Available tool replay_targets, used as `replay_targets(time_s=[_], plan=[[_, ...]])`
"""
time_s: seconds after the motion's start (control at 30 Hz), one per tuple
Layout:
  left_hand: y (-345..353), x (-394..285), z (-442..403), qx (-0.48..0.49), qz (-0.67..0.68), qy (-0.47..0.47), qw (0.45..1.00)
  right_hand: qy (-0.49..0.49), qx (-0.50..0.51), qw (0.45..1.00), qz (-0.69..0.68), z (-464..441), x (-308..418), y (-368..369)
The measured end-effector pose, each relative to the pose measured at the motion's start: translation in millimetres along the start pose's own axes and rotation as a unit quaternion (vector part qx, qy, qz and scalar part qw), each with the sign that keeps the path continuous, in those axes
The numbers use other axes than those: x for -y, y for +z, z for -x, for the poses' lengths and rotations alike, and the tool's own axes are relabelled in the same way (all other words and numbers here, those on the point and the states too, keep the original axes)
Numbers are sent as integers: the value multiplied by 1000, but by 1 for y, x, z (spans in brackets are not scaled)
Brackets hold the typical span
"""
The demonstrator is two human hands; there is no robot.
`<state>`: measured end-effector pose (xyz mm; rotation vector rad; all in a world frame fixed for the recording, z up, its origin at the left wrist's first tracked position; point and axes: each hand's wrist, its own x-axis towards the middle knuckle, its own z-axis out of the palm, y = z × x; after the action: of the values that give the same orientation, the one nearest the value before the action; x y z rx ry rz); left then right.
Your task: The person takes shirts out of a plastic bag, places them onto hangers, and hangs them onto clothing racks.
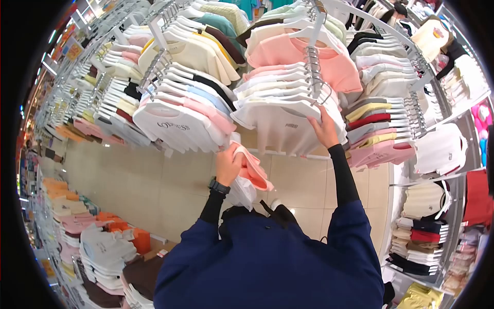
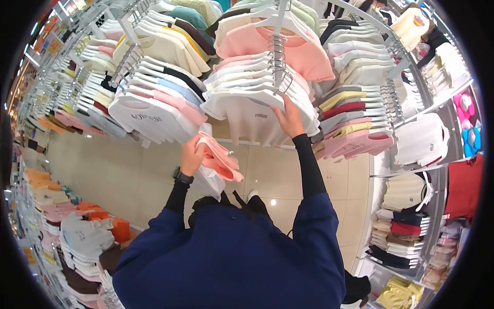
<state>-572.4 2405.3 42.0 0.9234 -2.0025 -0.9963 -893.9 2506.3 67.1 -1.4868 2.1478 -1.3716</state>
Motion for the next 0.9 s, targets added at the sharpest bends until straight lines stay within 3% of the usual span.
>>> replay_targets(time_s=[0.17,0.27,0.43,0.53,0.63,0.73,0.83,0.9], plan=[[5,1,6,-27,-60,-35,997,-14,-17,1000,14,15,6,-40],[-3,-1,-1,-64,-101,-38,992,-55,-26,995,-81,58,14,-49],[-16,-11,-12,-107,-198,-42,973,63,123,985,-103,137,50,-56],[-16,-19,-11,-107,-196,-31,974,72,157,978,-118,158,64,-39],[-8,-40,3,-85,-218,-14,972,-5,134,986,-104,157,70,-12],[21,-39,22,-54,-266,162,949,14,99,988,-116,157,76,28],[44,-63,48,-122,-138,119,976,-3,19,990,-139,157,87,72],[48,-68,59,-92,-150,127,976,-9,-12,990,-140,155,87,89]])
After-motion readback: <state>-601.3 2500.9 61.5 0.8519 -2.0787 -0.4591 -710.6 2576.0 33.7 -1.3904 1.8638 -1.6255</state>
